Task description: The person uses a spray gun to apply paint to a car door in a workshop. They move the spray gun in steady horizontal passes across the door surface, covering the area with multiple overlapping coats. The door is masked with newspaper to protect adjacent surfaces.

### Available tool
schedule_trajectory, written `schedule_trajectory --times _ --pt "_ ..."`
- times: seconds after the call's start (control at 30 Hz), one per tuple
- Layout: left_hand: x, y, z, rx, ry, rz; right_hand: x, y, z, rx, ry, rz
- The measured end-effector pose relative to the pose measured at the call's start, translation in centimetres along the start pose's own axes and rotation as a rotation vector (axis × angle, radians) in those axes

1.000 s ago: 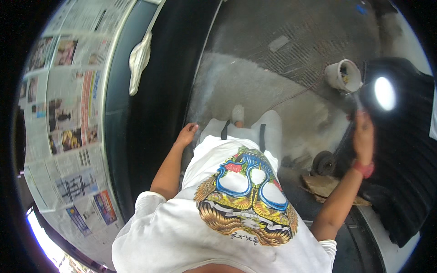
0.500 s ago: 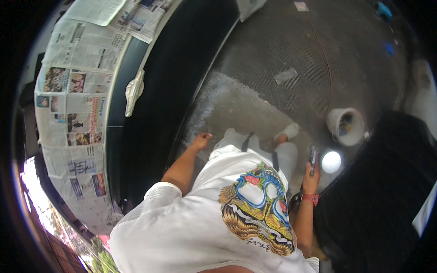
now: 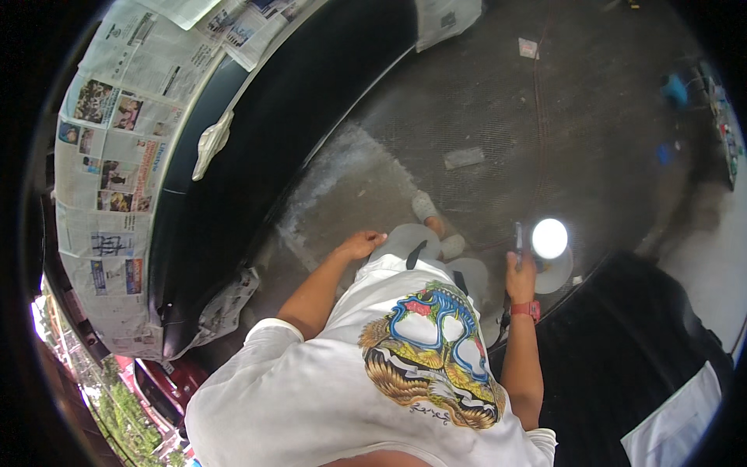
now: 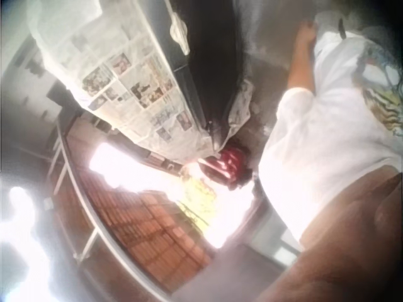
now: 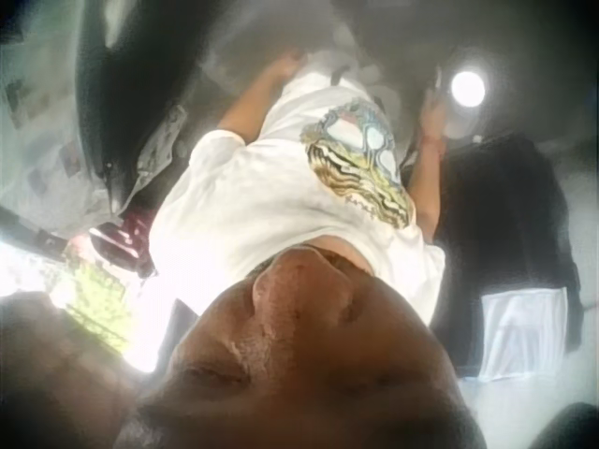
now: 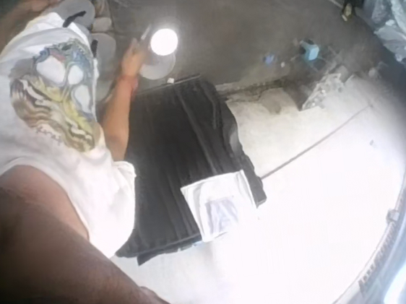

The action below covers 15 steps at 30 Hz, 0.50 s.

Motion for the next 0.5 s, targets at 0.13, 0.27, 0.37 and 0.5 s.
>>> schedule_trajectory --times 0.13,0.27,0.37,0.5 --pt "1.3 -3.2 0.9 -0.129 -0.211 0.055 -5.4 -5.2 -1.6 0.057 0.060 -0.252" --pt "-1.0 -3.5 2.3 -0.135 -0.261 0.065 -7.8 -11.3 0.6 0.015 0.109 -0.321" --pt "-1.9 -2.1 4.5 -0.088 -0.228 0.061 -9.6 -15.9 3.3 -0.099 0.157 -0.339" --pt "-1.8 2.3 7.0 0.021 0.004 -0.028 -14.7 -18.7 8.0 -0.248 0.123 -0.472"
Point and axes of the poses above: each hand's wrist, its own y-axis away from the middle knuckle, its own z-axis out of the palm, x = y × z, the point moved 2 cm from there along -y, towards the middle knuckle, and after that the axes turned 10 degrees about z, right-handed, at the moved point
